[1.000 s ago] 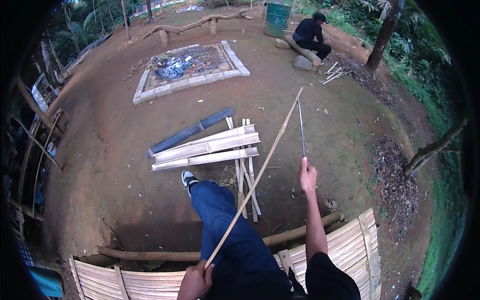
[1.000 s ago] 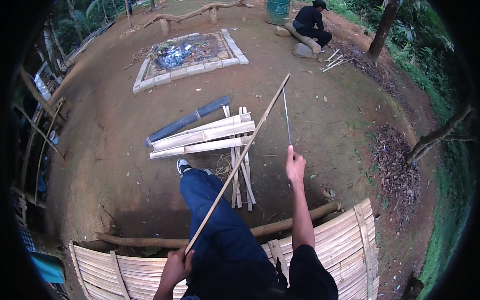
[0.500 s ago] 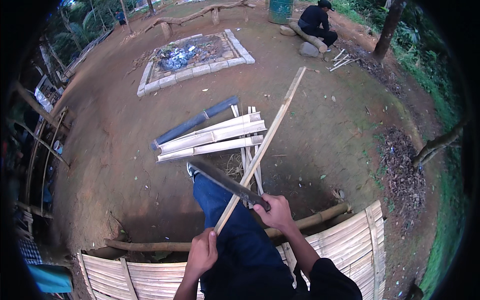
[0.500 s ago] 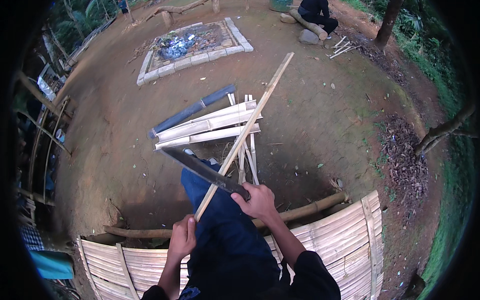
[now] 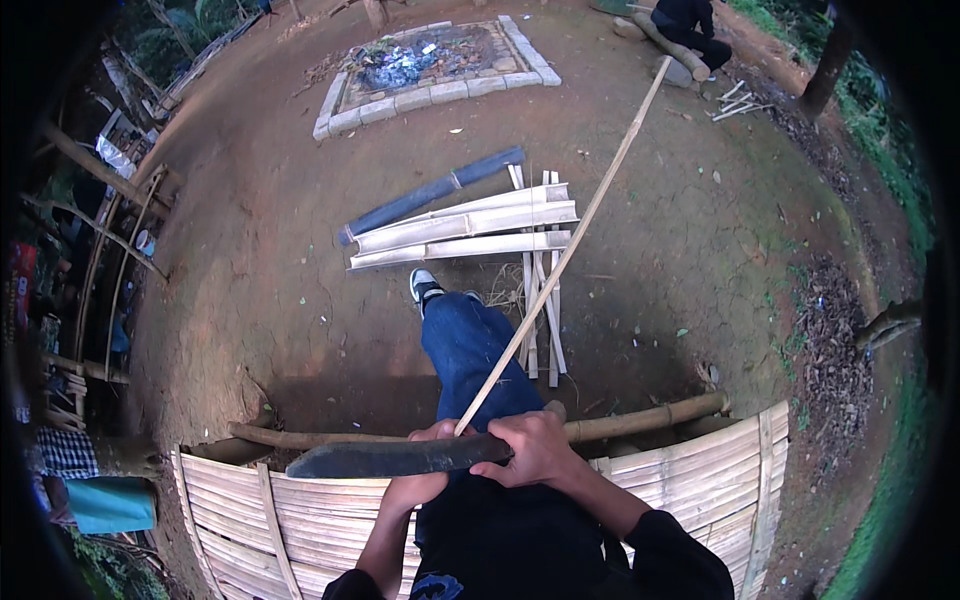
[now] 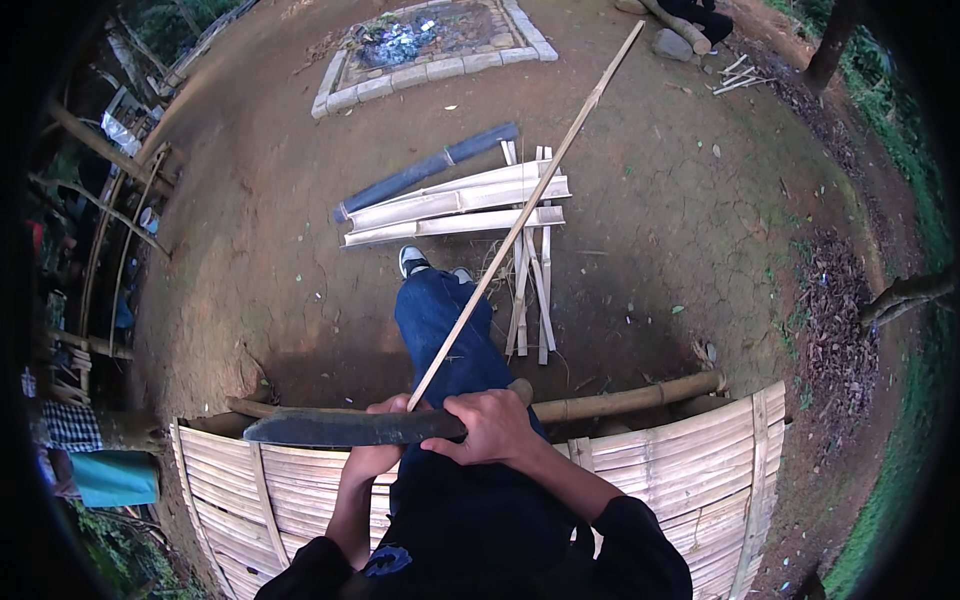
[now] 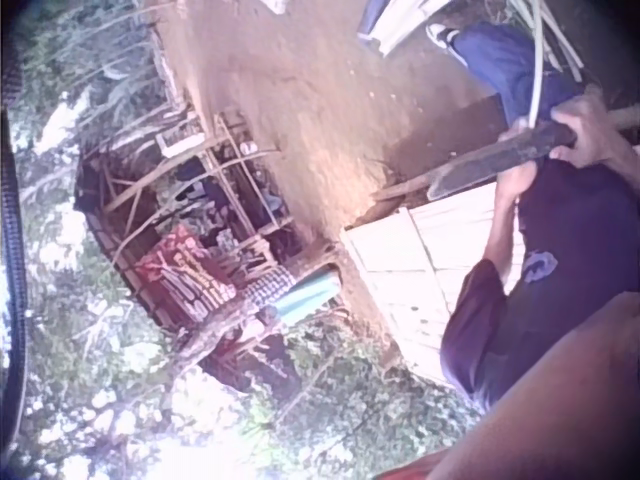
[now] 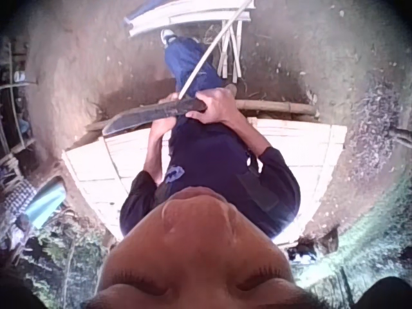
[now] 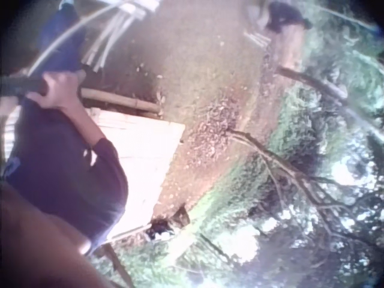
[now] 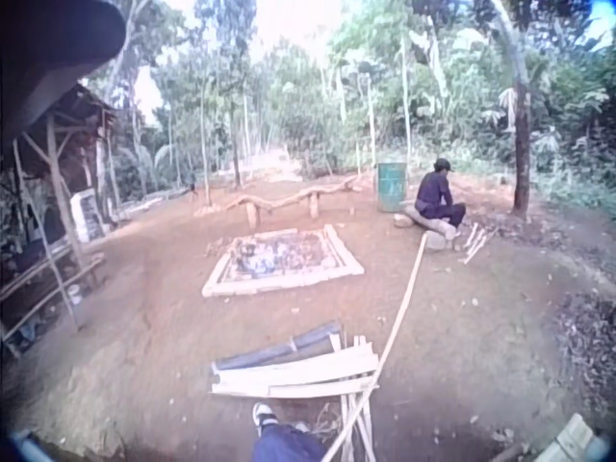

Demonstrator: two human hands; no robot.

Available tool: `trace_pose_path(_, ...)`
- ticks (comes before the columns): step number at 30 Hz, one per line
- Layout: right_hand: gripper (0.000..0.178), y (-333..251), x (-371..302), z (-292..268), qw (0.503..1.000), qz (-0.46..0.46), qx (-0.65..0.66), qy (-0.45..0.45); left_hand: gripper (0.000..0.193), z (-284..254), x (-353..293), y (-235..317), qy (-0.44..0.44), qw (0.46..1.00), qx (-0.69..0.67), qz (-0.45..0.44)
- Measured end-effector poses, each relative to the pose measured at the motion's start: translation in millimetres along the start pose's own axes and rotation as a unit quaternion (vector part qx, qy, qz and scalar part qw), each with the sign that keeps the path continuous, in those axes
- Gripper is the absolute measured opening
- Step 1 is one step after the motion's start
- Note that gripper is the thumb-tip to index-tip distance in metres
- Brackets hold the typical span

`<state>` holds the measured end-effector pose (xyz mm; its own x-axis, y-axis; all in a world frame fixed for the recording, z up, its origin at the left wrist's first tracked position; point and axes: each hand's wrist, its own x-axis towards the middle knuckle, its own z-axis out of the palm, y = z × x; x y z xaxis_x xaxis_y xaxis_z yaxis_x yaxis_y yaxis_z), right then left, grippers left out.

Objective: The person uses a large blade to shave and smooth thin strips of bamboo, holding the strip with one hand and running the blade along its length.

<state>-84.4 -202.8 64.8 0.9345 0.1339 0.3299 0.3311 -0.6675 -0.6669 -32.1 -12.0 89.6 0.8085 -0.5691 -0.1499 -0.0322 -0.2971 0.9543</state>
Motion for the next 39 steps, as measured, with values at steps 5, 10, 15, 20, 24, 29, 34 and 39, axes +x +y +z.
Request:
trace_pose_path(5,0.064,3.5,2.4,-8.7,0.996,-0.016,-0.077,0.047,0.039,0.3,3.3,-0.4,-0.014,1.0,-0.012,0.007)
trace_pose_path(10,0.067,5.8,-1.3,-4.7,0.986,-0.008,-0.125,0.108,0.028,0.3,3.4,-3.1,-0.007,0.999,-0.038,0.003)
trace_pose_path(15,0.07,6.0,2.2,-6.6,0.977,-0.012,-0.154,0.145,0.017,3.2,11.1,2.9,-0.01,0.995,-0.1,-0.012)
trace_pose_path(20,0.064,22.3,8.6,-28.1,0.942,0.048,-0.272,0.191,0.041,-10.2,2.8,0.8,-0.042,0.967,-0.221,-0.122)
trace_pose_path(24,0.058,97.1,-3.5,-99.9,0.831,0.451,-0.168,0.278,0.048,-29.8,-34.0,-4.0,0.041,0.953,-0.238,-0.182)
trace_pose_path(29,0.057,137.2,-58.3,-104.9,0.849,0.411,-0.061,0.327,0.049,-31.0,-17.6,10.1,0.064,0.946,-0.267,-0.171)
trace_pose_path(34,0.039,106.2,-56.6,-37.7,0.92,0.293,0.051,0.255,0.05,-22.4,6.8,3.6,0.046,0.959,-0.239,-0.148)
trace_pose_path(39,0.042,56.0,-26.0,-16.8,0.966,0.184,0.021,0.182,0.048,-9.8,11.2,5.1,-0.022,0.966,-0.217,-0.143)
